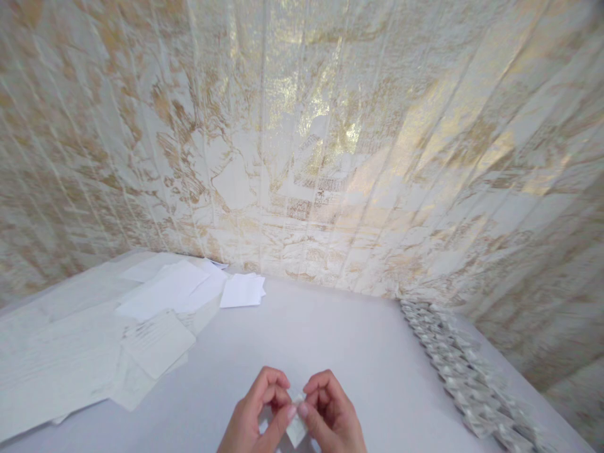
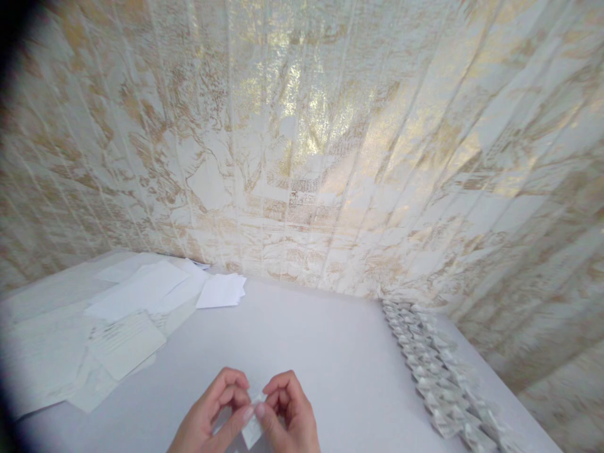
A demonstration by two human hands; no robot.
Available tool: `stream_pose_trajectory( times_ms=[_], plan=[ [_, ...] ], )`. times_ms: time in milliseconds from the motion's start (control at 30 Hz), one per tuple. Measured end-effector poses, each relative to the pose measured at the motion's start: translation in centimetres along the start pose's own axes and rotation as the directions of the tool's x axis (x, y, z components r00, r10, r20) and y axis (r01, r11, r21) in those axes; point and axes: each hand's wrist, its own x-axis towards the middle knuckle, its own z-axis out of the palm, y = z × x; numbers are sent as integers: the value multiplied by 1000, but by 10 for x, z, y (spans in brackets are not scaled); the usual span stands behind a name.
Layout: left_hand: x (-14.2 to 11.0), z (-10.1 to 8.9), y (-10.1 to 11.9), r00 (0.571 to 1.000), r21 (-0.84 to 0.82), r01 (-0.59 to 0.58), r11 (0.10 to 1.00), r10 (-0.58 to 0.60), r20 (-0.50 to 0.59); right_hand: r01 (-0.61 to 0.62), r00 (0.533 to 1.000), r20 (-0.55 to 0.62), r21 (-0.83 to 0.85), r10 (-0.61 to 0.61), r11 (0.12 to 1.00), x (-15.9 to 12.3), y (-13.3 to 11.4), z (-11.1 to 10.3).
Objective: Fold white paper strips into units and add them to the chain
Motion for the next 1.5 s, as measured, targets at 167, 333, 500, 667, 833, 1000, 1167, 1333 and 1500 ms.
stream_pose_trajectory(
  times_ms=[167,333,500,667,833,1000,1167,1333,1500],
  plan=[
    [0,-1,-5,1000,2,5,1000,-5,11,29,995,94,-9,-28,1000,0,5,0],
    [0,-1,-7,1000,9,4,1000,-4,2,4,993,121,-18,-1,1000,0,9,0],
    [0,1,-7,1000,-17,-11,1000,12,23,-67,988,144,104,51,992,0,8,-1],
    [1,1,-9,1000,-48,8,999,-7,23,-47,989,143,97,33,994,1,5,-2],
    [2,0,-8,995,-117,77,990,-69,77,9,992,125,20,-11,1000,1,9,-3],
    [3,-1,-6,994,-103,72,992,-62,91,68,989,139,-105,-53,992,0,15,-5],
    [4,-3,-5,993,-138,86,987,-74,90,37,989,148,-97,-22,995,1,9,-2],
    [4,-3,-3,988,-165,135,977,-122,90,-10,993,119,-29,13,1000,1,2,-2],
    [4,-2,-2,989,-140,147,979,-145,29,14,1000,19,-82,-12,997,2,3,-5]
  ],
)
